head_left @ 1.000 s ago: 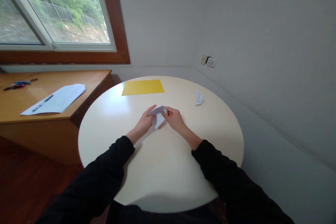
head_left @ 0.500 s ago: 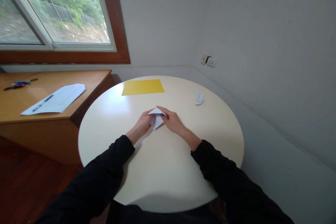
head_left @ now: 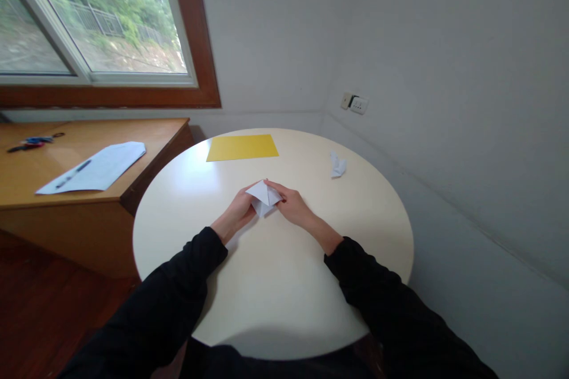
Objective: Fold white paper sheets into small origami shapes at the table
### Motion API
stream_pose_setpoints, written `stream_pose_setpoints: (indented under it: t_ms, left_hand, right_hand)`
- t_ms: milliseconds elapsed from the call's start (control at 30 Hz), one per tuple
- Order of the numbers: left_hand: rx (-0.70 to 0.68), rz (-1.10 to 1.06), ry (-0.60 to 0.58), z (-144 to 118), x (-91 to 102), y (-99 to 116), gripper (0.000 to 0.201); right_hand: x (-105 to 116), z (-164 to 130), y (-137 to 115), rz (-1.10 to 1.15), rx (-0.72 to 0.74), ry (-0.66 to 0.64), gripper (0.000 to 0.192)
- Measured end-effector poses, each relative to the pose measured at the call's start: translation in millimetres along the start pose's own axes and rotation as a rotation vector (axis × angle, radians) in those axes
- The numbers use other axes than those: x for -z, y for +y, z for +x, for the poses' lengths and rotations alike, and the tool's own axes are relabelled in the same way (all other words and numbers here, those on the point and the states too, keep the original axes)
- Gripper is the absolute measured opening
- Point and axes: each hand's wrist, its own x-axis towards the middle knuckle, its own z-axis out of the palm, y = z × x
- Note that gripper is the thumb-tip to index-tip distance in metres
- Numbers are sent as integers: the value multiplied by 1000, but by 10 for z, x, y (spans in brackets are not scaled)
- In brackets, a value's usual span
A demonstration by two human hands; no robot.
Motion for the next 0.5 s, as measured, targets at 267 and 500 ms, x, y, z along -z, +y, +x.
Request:
stream_pose_setpoints:
  t_ms: [267, 500]
  left_hand:
    - [-6, -33, -66, -2, 55, 9, 31]
    - [-1, -14, -105, -20, 66, 41, 36]
  right_hand:
    - [8, -17, -29, -29, -49, -25, 61]
    - [7, -16, -41, -28, -46, -24, 59]
